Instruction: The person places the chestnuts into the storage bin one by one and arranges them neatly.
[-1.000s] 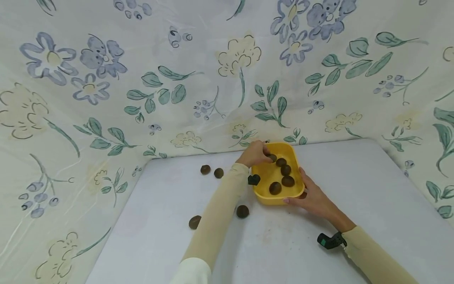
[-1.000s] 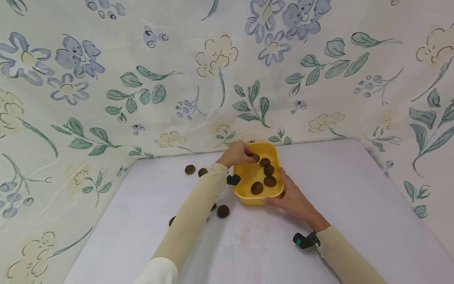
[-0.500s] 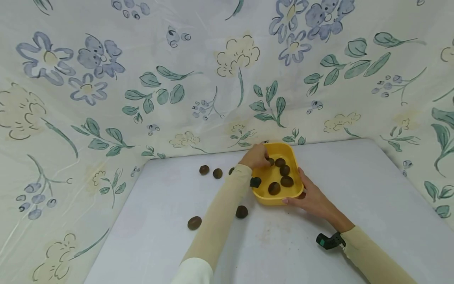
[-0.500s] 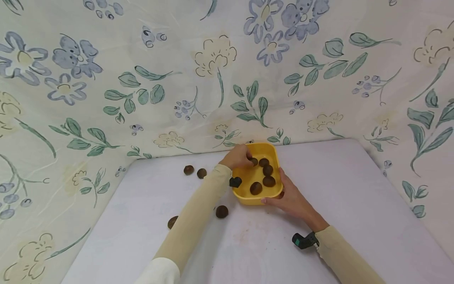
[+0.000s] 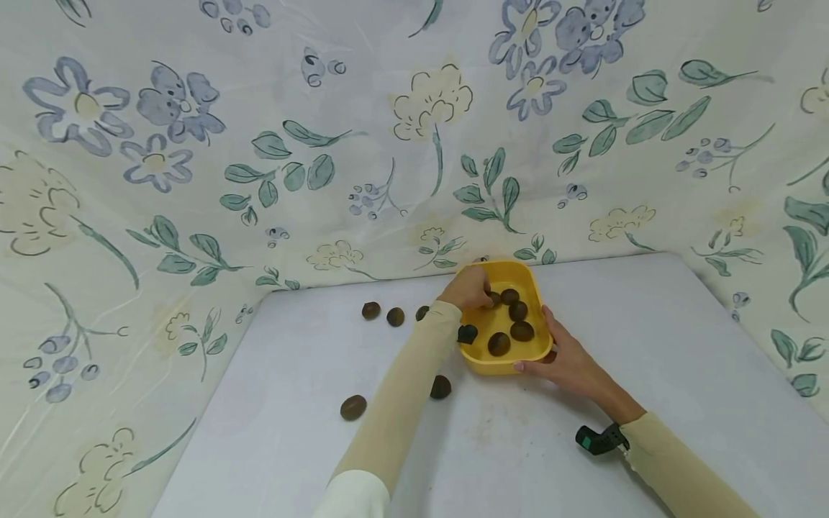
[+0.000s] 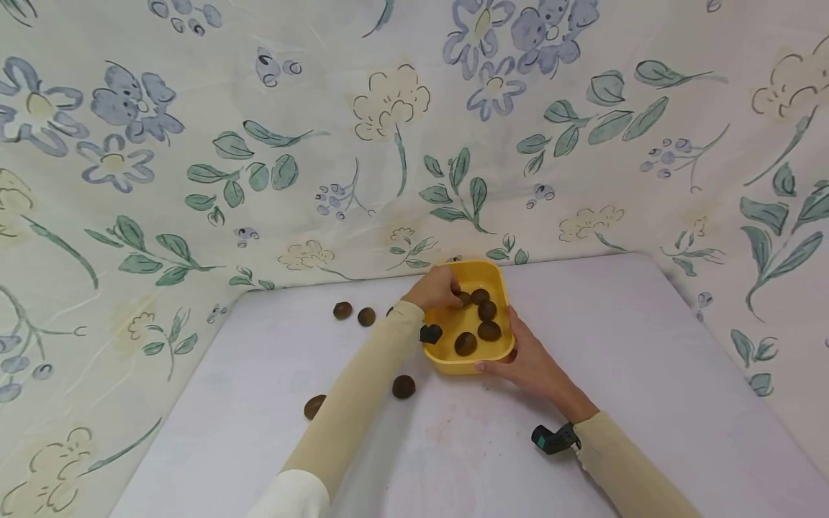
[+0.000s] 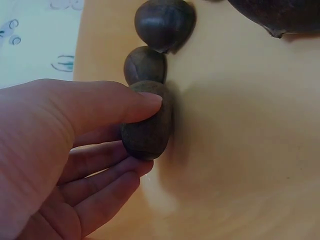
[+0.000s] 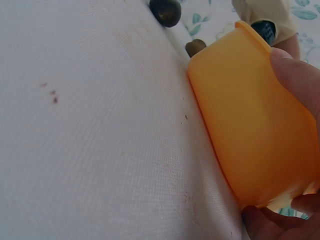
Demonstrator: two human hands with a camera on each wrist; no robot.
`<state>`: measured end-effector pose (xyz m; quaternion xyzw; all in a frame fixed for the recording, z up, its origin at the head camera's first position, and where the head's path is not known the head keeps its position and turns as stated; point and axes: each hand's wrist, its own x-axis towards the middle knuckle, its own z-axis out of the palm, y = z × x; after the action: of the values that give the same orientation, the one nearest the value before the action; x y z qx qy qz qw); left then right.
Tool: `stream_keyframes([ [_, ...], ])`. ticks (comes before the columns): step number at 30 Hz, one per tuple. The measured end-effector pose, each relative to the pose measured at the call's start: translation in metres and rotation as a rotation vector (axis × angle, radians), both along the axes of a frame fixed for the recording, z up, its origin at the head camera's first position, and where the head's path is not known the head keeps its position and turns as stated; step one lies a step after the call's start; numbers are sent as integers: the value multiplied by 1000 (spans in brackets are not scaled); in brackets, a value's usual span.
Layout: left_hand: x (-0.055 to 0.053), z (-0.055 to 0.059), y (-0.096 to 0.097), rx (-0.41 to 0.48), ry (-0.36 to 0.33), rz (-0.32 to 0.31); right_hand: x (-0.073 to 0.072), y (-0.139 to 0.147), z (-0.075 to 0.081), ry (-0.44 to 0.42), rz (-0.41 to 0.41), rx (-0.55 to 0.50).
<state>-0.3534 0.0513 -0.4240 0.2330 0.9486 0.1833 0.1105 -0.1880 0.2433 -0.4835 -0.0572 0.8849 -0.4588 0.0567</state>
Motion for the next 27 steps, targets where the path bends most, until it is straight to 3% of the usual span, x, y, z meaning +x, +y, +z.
stream_keyframes([
  [16, 5, 3, -4, 22, -35, 30, 1, 0, -1, -2, 6, -5],
  [21, 9, 15, -18, 154, -54, 41, 1, 0, -1, -1, 11, -11],
  [27, 16, 33, -49, 344, -42, 2, 0, -1, 0, 14, 17, -17],
])
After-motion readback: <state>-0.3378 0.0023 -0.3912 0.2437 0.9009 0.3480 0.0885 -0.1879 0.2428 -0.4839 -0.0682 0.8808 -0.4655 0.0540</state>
